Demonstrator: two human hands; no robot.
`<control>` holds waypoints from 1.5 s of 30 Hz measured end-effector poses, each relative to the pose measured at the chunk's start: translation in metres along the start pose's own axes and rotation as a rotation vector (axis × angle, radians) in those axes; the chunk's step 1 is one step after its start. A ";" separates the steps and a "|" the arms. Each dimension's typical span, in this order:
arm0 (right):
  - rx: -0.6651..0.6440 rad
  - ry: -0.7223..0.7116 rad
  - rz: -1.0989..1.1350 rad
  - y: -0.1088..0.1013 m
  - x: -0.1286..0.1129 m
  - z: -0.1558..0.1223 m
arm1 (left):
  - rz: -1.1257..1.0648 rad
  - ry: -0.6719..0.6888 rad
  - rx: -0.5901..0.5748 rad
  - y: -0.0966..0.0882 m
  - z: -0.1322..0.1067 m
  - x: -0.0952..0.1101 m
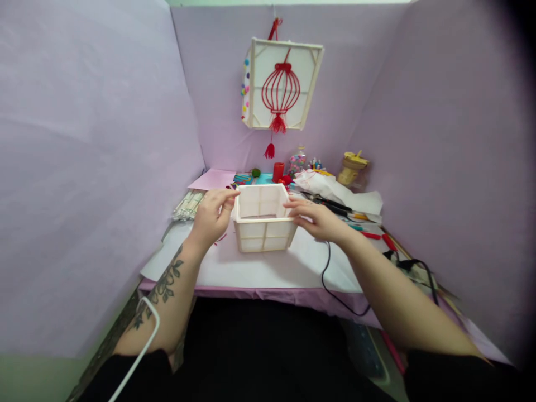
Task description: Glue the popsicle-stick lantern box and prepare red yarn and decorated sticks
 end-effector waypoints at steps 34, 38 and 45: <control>0.328 0.340 -0.129 0.011 0.018 -0.022 | 0.252 -0.437 0.080 -0.011 -0.026 -0.064; 0.357 0.358 -0.142 0.025 0.023 -0.019 | 0.196 -0.160 0.025 0.011 -0.035 -0.043; 0.415 0.307 -0.154 0.037 0.019 -0.019 | 0.161 0.153 -0.414 0.038 -0.022 0.040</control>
Point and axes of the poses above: each hand's wrist, its own z-axis towards the middle knuckle, its own y-axis out of the palm, x = y × z, the point moved 1 cm from there along z, towards the middle knuckle, and after that the axes turned 7 degrees about -y, right-handed, at the moved point
